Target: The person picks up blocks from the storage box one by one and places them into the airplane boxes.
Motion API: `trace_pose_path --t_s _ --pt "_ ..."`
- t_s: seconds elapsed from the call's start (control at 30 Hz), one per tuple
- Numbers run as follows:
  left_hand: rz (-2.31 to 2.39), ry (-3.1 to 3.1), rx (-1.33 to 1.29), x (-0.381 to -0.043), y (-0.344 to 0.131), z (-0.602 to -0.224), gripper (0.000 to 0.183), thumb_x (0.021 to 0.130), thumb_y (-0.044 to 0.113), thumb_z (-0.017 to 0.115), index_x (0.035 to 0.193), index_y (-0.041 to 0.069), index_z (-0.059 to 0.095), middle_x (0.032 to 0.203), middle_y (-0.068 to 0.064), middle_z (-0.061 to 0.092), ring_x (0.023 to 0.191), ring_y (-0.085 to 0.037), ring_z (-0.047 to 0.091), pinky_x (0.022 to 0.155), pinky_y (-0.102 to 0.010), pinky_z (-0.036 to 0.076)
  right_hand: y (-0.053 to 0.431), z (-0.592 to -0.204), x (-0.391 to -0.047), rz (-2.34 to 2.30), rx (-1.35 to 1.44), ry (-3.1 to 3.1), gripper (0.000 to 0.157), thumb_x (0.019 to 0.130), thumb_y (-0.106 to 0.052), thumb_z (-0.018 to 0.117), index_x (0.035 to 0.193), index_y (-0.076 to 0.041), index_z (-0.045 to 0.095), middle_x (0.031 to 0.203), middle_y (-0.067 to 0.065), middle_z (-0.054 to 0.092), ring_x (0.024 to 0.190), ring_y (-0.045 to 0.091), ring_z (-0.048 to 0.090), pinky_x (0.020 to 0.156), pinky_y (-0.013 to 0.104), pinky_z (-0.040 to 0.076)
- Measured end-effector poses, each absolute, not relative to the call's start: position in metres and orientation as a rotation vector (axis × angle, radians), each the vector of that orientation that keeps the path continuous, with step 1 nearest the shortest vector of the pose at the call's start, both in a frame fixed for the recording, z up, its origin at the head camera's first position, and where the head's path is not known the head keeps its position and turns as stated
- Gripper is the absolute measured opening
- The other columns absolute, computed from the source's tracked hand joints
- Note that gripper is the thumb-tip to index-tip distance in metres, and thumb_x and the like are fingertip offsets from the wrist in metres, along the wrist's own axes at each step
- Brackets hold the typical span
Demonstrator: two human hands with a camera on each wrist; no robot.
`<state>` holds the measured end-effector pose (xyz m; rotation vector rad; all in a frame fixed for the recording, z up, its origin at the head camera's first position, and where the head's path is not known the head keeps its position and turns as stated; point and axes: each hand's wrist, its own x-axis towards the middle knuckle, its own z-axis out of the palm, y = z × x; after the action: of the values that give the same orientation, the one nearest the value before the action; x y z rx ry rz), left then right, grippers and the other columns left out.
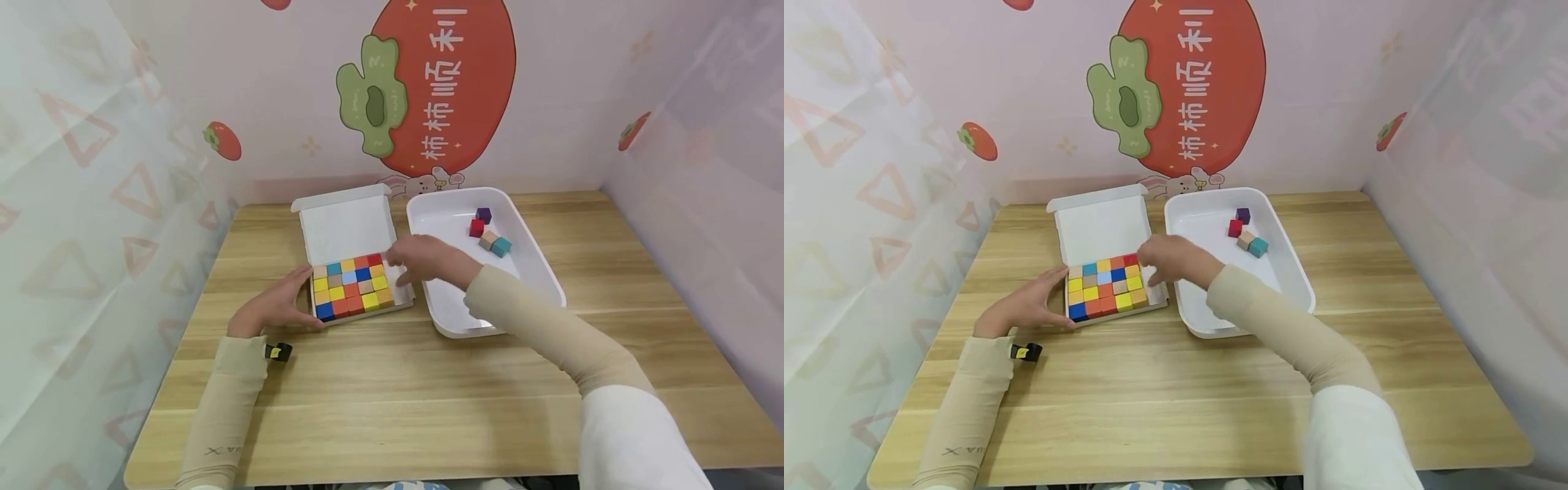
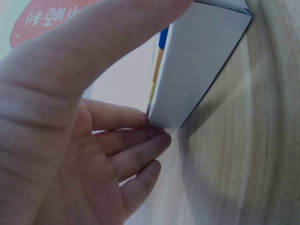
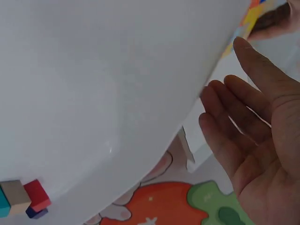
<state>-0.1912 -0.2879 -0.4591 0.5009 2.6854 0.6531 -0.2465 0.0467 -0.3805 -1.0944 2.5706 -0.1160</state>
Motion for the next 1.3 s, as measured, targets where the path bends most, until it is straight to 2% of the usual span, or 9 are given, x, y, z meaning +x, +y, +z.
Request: trace_pose_path --t_s 0.2,0.37,0.6,0.77,0.9,1.03,1.3 --pt "0.67 2.69 0.516 -0.192 -0.289 -0.461 0.129 0.076 0.054 0.093 0.167 0.0 0.018 0.173 -0.026 0.02 0.158 -0.049 0.025 0.126 -0.068 0.031 0.089 -0.347 -0.257 -0.173 -0.918 2.716 0.036 0.091 -0.025 0.085 0.12 -0.004 0.076 0.112 0.013 0.077 0.102 0.028 0.069 0.093 0.043 0.061" --pt "0.687 2.681 0.515 -0.192 -0.29 -0.462 0.129 0.076 0.054 0.093 0.167 0.001 0.018 0.173 -0.026 0.021 0.158 -0.049 0.026 0.125 -0.068 0.031 0.128 -0.337 -0.266 -0.232 -0.619 2.828 0.037 0.092 -0.022 0.084 0.12 0.001 0.074 0.112 0.018 0.075 0.101 0.033 0.068 0.092 0.047 0.062" --pt "0.697 2.677 0.523 -0.193 -0.289 -0.461 0.129 0.076 0.053 0.093 0.167 0.001 0.019 0.173 -0.026 0.022 0.157 -0.048 0.026 0.126 -0.068 0.031 0.176 -0.348 -0.281 -0.306 -0.194 2.84 0.045 0.089 -0.017 0.085 0.124 0.004 0.065 0.11 0.022 0.069 0.099 0.036 0.068 0.092 0.048 0.064" --pt "0.699 2.675 0.523 -0.192 -0.289 -0.459 0.128 0.076 0.052 0.094 0.167 0.001 0.02 0.173 -0.026 0.023 0.157 -0.048 0.027 0.126 -0.068 0.031 0.198 -0.364 -0.289 -0.333 -0.034 2.813 0.048 0.089 -0.013 0.085 0.127 0.006 0.064 0.117 0.026 0.067 0.105 0.04 0.065 0.097 0.057 0.061" --pt "0.702 2.679 0.55 -0.192 -0.289 -0.46 0.127 0.076 0.052 0.094 0.166 0.001 0.021 0.171 -0.026 0.025 0.156 -0.048 0.029 0.125 -0.067 0.032 0.206 -0.381 -0.287 -0.33 0.015 2.802 0.046 0.089 -0.009 0.083 0.128 0.005 0.062 0.118 0.027 0.065 0.106 0.042 0.061 0.098 0.064 0.057" --pt "0.689 2.686 0.546 -0.192 -0.289 -0.462 0.129 0.075 0.055 0.093 0.167 0.002 0.02 0.172 -0.025 0.026 0.156 -0.047 0.03 0.125 -0.067 0.033 0.206 -0.397 -0.287 -0.374 0.008 2.806 0.046 0.091 -0.003 0.08 0.131 0.006 0.059 0.122 0.028 0.062 0.109 0.044 0.059 0.105 0.07 0.052" --pt "0.71 2.685 0.539 -0.192 -0.289 -0.462 0.129 0.075 0.054 0.094 0.167 0.002 0.02 0.172 -0.024 0.025 0.157 -0.045 0.03 0.126 -0.065 0.032 0.202 -0.408 -0.288 -0.374 0.008 2.834 0.042 0.091 0.003 0.076 0.128 0.008 0.058 0.12 0.03 0.063 0.105 0.043 0.061 0.108 0.068 0.052"
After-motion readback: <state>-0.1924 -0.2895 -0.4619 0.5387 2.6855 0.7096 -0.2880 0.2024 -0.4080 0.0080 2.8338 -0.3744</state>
